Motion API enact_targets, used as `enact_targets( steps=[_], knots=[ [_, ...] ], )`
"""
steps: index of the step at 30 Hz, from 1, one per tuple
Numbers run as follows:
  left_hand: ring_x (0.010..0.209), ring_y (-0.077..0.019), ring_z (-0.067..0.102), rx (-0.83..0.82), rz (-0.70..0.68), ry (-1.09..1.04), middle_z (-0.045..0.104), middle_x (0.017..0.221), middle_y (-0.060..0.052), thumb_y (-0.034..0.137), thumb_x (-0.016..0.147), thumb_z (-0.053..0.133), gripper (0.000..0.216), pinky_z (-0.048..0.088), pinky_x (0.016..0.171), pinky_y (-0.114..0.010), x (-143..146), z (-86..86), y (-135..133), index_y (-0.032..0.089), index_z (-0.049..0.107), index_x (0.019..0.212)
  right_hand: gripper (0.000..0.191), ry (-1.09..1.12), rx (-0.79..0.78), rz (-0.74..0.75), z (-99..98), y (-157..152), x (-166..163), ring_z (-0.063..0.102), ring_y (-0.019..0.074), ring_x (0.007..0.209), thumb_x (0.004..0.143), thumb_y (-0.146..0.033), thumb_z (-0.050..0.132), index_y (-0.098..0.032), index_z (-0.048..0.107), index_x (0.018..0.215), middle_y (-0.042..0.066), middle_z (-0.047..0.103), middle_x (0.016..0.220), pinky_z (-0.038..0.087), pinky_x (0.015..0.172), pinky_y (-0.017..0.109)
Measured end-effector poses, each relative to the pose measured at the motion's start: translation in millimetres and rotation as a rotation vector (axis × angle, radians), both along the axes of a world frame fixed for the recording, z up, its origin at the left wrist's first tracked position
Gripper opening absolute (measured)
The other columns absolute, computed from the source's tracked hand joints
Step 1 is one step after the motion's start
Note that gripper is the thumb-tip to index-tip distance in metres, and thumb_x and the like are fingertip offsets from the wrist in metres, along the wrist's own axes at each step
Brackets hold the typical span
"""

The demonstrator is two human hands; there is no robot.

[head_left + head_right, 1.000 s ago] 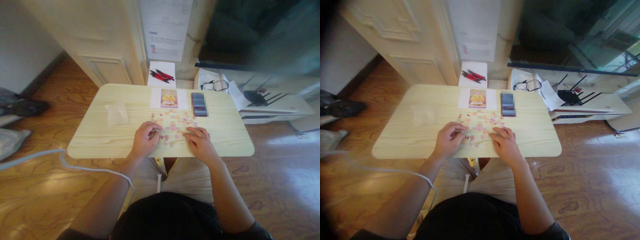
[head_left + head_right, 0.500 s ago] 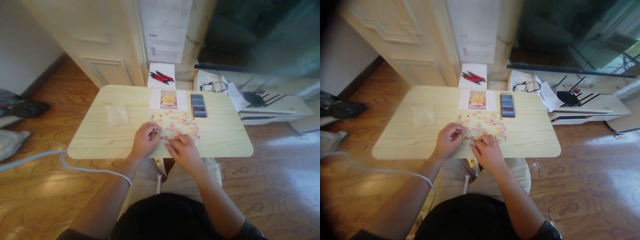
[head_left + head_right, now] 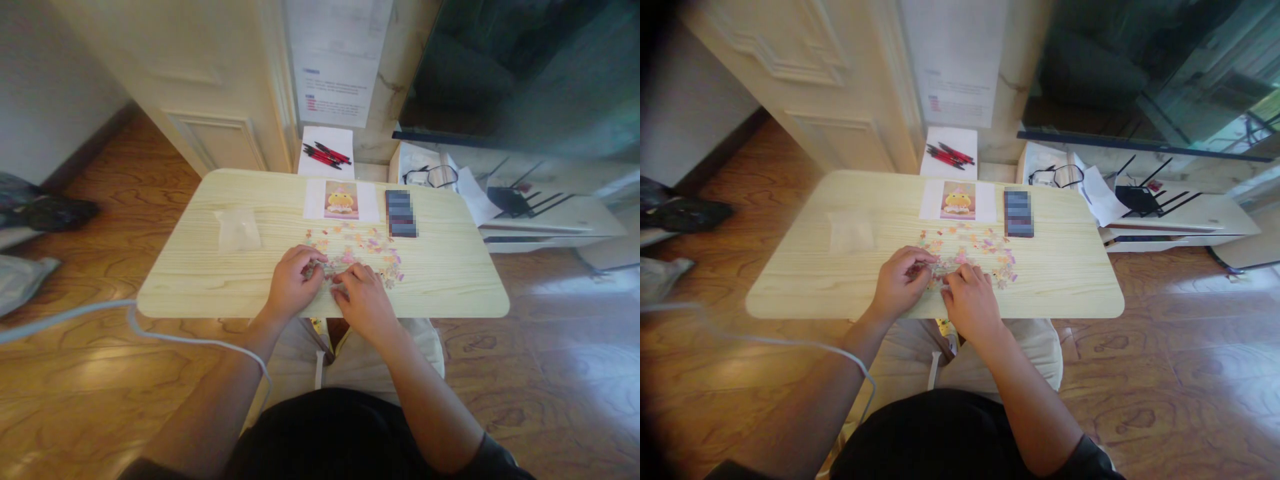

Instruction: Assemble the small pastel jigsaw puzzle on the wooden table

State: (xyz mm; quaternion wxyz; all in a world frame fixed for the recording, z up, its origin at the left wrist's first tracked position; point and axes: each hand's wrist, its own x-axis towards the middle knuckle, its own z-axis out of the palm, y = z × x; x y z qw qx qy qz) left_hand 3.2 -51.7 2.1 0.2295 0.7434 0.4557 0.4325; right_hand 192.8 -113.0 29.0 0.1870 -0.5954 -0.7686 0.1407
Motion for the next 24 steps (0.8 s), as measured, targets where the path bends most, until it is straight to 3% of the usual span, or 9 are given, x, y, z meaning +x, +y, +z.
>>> enact_targets(
  steps=[7, 13, 19, 24],
  knots=[
    [0.105, -0.0210, 0.070, -0.017, -0.004, 0.006, 0.075, 0.104, -0.004, 0.011, 0.088, 0.063, 0.023, 0.058, 0.094, -0.037, -1, 0.0, 0, 0.023, 0.077, 0.102, 0.015, 0.017, -0.020, -0.098, -0.2, 0, 7, 0.061, 0.0288, 0.109, 0.095, -0.035, 0.079, -0.024, 0.077, 0.104, 0.007, 0.069, 0.110, 0.048, 0.100, 0.044],
    [0.104, -0.0198, 0.071, -0.022, -0.024, 0.028, 0.075, 0.105, -0.003, 0.013, 0.090, 0.062, 0.022, 0.057, 0.097, -0.037, 1, -0.1, 0, 0.024, 0.078, 0.099, 0.019, -0.011, -0.019, -0.129, 3.6, -5, 2, 0.061, 0.0290, 0.110, 0.097, -0.038, 0.075, -0.023, 0.078, 0.109, 0.008, 0.069, 0.112, 0.047, 0.099, 0.043],
    [0.106, -0.0211, 0.071, -0.006, -0.030, 0.022, 0.076, 0.105, -0.004, 0.014, 0.090, 0.062, 0.020, 0.057, 0.098, -0.039, 1, -1.9, 1, 0.023, 0.078, 0.099, 0.013, 0.006, -0.034, -0.121, -0.4, -5, -9, 0.060, 0.0309, 0.111, 0.097, -0.028, 0.072, -0.023, 0.075, 0.108, 0.009, 0.069, 0.111, 0.048, 0.095, 0.045],
    [0.107, -0.0219, 0.070, -0.005, -0.039, 0.043, 0.076, 0.106, -0.005, 0.015, 0.090, 0.063, 0.021, 0.057, 0.099, -0.040, 1, -0.6, 0, 0.024, 0.078, 0.100, 0.009, 0.201, -0.026, -0.031, 0.7, -6, -1, 0.063, 0.0266, 0.108, 0.097, -0.016, 0.066, -0.025, 0.070, 0.098, 0.006, 0.072, 0.106, 0.048, 0.095, 0.041]
  ],
)
